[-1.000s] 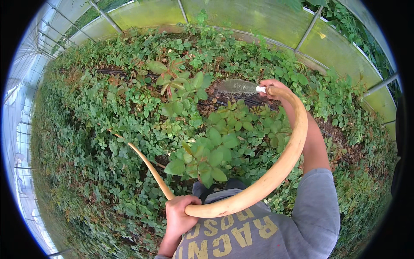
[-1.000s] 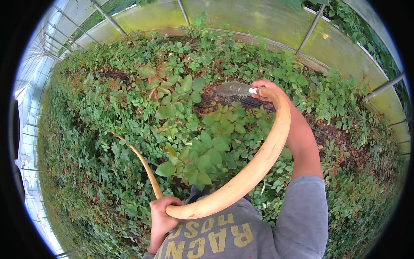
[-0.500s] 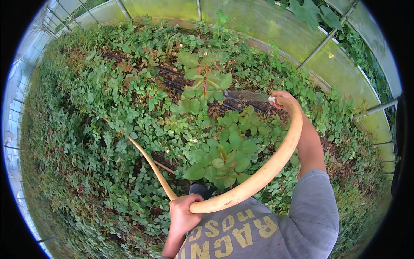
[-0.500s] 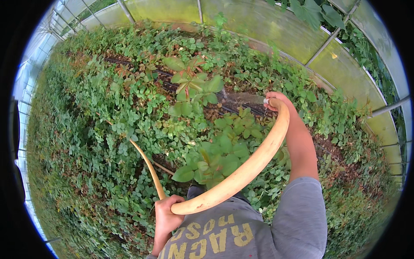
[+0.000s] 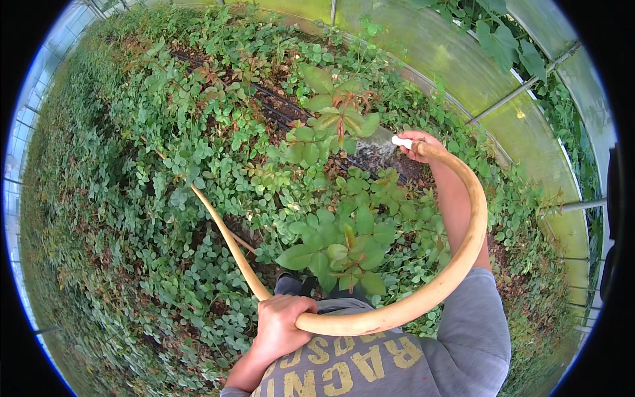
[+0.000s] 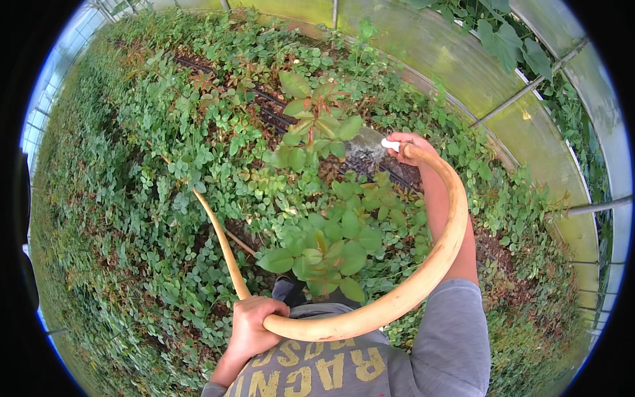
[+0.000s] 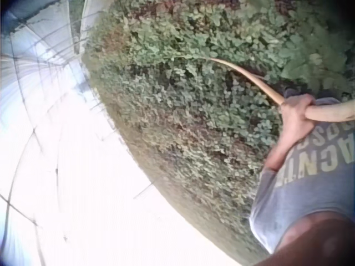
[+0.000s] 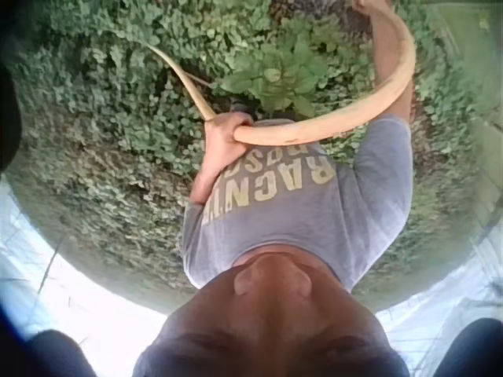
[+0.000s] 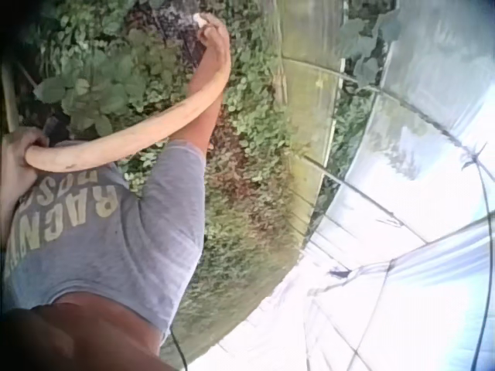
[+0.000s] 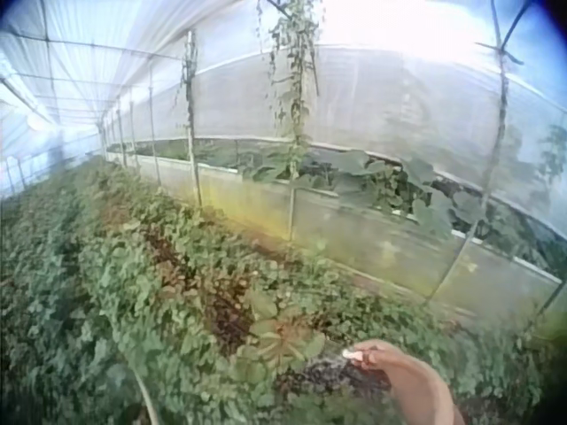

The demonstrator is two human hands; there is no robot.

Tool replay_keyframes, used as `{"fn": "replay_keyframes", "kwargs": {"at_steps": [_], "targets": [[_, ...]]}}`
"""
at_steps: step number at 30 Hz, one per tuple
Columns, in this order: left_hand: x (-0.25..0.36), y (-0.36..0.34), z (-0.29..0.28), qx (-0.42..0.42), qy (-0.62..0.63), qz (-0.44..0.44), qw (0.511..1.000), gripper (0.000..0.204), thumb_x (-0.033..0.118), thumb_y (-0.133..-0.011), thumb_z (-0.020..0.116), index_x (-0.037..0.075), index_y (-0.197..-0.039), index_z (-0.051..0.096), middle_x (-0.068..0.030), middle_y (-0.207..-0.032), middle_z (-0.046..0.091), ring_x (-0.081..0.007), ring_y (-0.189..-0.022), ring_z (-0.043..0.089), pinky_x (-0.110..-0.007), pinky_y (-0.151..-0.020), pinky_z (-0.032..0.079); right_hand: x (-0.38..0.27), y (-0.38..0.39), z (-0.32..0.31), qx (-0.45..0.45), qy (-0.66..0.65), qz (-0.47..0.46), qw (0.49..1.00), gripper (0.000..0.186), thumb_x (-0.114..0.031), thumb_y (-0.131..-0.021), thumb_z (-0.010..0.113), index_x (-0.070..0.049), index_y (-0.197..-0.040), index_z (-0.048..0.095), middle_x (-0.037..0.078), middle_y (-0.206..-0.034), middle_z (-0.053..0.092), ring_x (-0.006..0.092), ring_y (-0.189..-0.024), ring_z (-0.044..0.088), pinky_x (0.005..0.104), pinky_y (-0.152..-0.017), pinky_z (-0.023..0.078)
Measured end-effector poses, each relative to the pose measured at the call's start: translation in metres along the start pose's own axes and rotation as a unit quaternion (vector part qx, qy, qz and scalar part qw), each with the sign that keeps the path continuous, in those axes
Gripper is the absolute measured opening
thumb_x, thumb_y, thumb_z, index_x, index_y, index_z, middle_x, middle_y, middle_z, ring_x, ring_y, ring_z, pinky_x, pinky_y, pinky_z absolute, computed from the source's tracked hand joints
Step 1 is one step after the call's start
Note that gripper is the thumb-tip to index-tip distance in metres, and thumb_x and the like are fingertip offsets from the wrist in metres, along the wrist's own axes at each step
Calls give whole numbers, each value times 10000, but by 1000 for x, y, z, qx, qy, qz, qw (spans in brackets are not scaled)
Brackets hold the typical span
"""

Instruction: The person waters a dense patch of low-growing green plants inside a greenhouse using a yellow hose with a spray nozzle. They move the hose back and forth to cover different areas of the foliage.

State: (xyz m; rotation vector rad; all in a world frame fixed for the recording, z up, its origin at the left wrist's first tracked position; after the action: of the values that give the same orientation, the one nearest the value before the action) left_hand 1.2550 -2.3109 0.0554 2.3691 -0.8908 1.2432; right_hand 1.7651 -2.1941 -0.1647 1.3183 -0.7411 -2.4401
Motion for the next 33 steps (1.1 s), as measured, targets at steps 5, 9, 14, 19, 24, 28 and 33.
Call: {"fn": "replay_keyframes", "kwargs": {"at_steps": [5, 9, 14, 19, 24, 28, 33], "targets": [[-11, 2, 10, 13, 20, 3, 1000, 193, 17, -524, 713, 80, -677, 615, -35, -598, 612, -245, -551, 608, -347, -534, 456, 10, 11, -29, 6, 50, 116, 992, 287, -187, -902, 614, 37, -1079, 586, 125, -757, 663, 133, -488, 613, 189, -379, 502], [-11, -3, 7, 3, 35, 16, 999, 208, 14, -544, 683, 101, -717, 607, -20, -599, 588, -231, -550, 596, -350, -526, 445, 4, -8, 6, 8, 79, 106, 991, 273, -170, -909, 610, -5, -1124, 577, 106, -802, 662, 146, -634, 658, 215, -469, 545], [-20, 2, 1, 26, 47, -13, 998, 211, 23, -514, 717, 95, -686, 617, -21, -608, 608, -235, -557, 598, -340, -538, 442, 13, -21, 10, 46, 109, 159, 980, 249, -150, -908, 611, 11, -1094, 571, 102, -821, 658, 167, -678, 672, 240, -504, 567], [-31, 6, 1, 27, 64, -11, 998, 214, 16, -516, 711, 94, -691, 616, -14, -611, 608, -231, -557, 596, -339, -534, 437, 8, -51, 14, -42, -61, 318, 945, 300, -197, -951, 532, 37, -1138, 547, 233, -1052, 587, 171, -752, 633, 243, -569, 568], [-36, 6, -7, 58, 65, -27, 996, 211, 15, -521, 706, 96, -690, 609, -13, -606, 601, -228, -551, 590, -338, -528, 432, 9, -65, 43, -55, 32, 252, 966, 400, -214, -941, 550, -21, -1279, 456, 267, -1151, 521, 179, -842, 615, 228, -615, 559], [-43, 4, -7, 47, 94, -9, 994, 214, 14, -539, 691, 100, -713, 600, -10, -605, 589, -222, -548, 583, -343, -521, 424, 17, -38, -4, 1, 229, 201, 953, 459, 23, -873, 472, -46, -1326, 460, 147, -1116, 593, 132, -850, 610, 177, -636, 520], [-43, 2, -12, 40, 89, -6, 995, 219, 12, -534, 690, 101, -713, 601, -11, -607, 591, -224, -550, 582, -343, -522, 425, 3, -61, 37, -100, 51, 268, 957, 429, -157, -907, 632, -74, -1270, 419, 111, -1200, 512, 106, -932, 550, 145, -658, 501]]}}
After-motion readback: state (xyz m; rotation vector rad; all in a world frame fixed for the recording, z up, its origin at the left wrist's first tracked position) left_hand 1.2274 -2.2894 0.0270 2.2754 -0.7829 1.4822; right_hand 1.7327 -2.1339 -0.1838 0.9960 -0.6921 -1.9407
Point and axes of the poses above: each hand's wrist, its own y-axis away from the middle knuckle, its own z-axis out of the palm, x = y × z, the point moved 4 cm from there along -y, towards the middle knuckle
